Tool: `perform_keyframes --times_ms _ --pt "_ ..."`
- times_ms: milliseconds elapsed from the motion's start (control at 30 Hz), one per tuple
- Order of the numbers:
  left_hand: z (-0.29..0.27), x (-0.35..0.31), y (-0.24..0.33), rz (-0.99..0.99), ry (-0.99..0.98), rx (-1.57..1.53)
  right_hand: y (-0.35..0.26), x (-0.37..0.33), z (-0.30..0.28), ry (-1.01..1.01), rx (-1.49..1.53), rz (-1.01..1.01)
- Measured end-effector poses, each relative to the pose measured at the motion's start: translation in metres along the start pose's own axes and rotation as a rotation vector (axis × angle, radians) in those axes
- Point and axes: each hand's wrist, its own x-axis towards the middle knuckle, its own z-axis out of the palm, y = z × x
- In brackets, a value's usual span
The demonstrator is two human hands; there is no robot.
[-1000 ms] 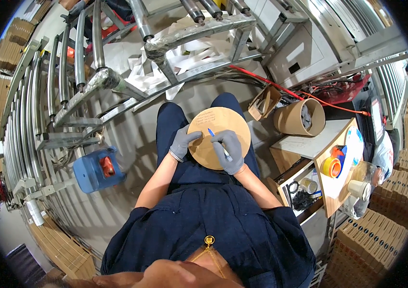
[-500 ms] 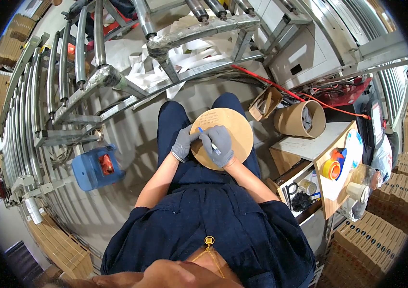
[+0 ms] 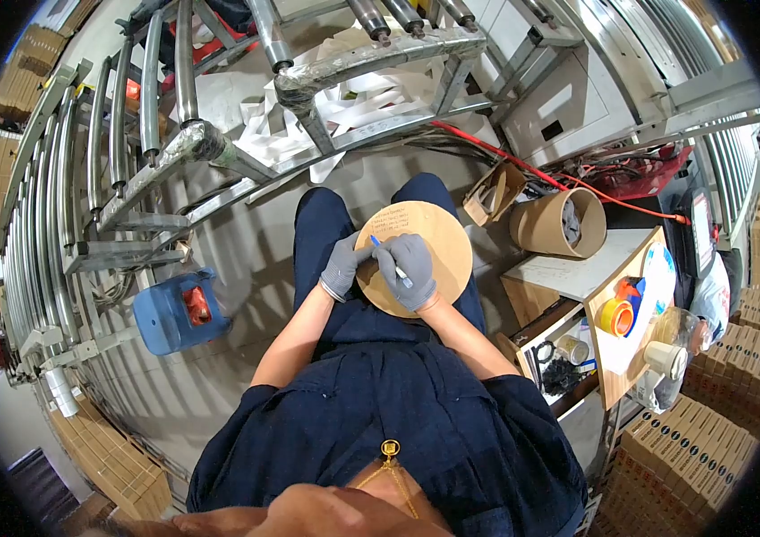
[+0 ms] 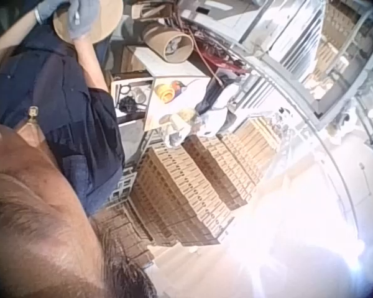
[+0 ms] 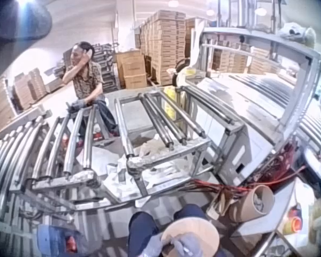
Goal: The recorder is writing information on a circular cardboard piece using a blue pen while sitting at a workstation.
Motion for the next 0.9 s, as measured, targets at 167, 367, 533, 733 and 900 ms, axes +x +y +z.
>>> perform_keyframes --times_ms 167,367,533,733,900 --pt "0.0023 -0.0018 0.0044 -0.007 0.0 -0.011 0.001 -0.0006 0.0007 0.013 0.002 -0.003" --pt "0.0008 -0.0009 0.0018 0.023 0.008 0.047 0.0009 -0.0003 0.0016 0.014 -0.003 -0.005" --pt "0.0007 -0.0002 0.0014 0.02 0.01 0.049 0.0012 -0.0002 0.0022 0.011 -0.021 -0.005" --pt "-0.0015 0.0005 -0.0022 0.022 0.011 0.05 0.0033 -0.0035 0.0032 -0.002 -0.028 0.013" --pt "0.0033 -0.0019 0.006 -0.005 -0.006 -0.006 -0.0023 -0.0012 -0.0015 0.029 0.056 0.046"
